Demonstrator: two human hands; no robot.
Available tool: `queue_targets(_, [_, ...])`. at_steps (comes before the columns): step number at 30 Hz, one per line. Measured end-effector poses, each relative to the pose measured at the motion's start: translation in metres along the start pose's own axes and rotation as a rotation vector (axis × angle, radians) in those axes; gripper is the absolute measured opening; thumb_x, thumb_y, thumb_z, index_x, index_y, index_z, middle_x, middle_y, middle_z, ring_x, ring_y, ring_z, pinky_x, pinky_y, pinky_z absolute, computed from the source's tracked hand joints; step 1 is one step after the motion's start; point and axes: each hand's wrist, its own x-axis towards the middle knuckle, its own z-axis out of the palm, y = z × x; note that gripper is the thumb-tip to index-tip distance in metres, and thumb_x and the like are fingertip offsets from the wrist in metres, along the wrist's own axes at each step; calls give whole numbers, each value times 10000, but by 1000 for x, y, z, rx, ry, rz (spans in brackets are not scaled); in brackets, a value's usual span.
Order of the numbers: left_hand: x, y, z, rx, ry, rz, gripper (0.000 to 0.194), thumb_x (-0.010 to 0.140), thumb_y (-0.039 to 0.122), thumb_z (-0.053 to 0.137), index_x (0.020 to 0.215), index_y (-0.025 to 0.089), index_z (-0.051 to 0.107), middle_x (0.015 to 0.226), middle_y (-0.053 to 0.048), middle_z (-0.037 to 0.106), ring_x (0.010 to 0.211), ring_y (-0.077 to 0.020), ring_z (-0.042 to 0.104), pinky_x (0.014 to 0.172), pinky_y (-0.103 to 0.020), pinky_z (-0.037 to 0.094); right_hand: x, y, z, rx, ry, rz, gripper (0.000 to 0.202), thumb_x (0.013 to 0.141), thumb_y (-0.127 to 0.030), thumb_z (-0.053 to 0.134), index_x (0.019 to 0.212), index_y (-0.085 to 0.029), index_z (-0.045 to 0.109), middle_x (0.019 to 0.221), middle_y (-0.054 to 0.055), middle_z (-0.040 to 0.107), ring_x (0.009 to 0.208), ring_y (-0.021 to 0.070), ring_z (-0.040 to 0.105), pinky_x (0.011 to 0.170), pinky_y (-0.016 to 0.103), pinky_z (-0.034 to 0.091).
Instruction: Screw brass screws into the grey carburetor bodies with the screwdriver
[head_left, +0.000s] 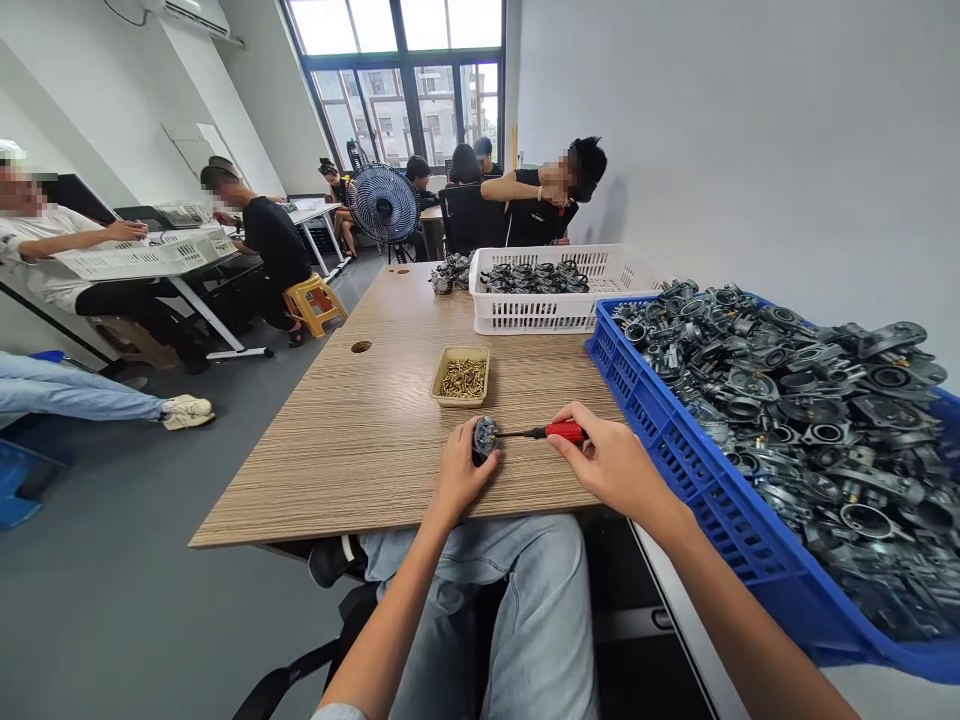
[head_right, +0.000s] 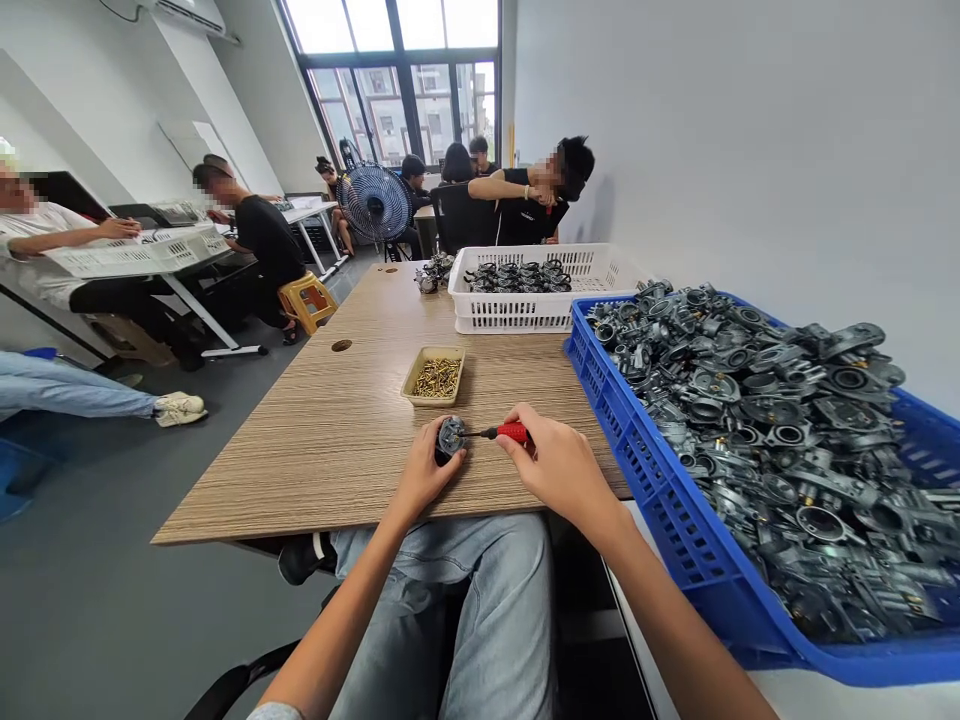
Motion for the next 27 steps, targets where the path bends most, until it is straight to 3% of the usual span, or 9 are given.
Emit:
queue_targets(6, [0, 1, -1, -2, 4, 8, 594, 944, 311, 703, 1495, 239, 494, 1399, -128, 636, 1328, -305, 598, 1175, -501, 466, 1, -1, 7, 7, -61, -66, 105, 1069, -366, 553, 1111, -285, 604, 1017, 4, 785, 777, 189, 692, 702, 283, 404])
queue_targets(27, [0, 0, 0, 2, 4, -4, 598, 937, 313, 714, 1492, 241, 501, 1403, -126, 637, 1335, -313, 595, 1170, -514, 472, 1, 1, 7, 25, -57, -89, 99, 1063, -321, 556, 1148, -288, 594, 1087, 13, 771, 869, 197, 689, 752, 293, 441])
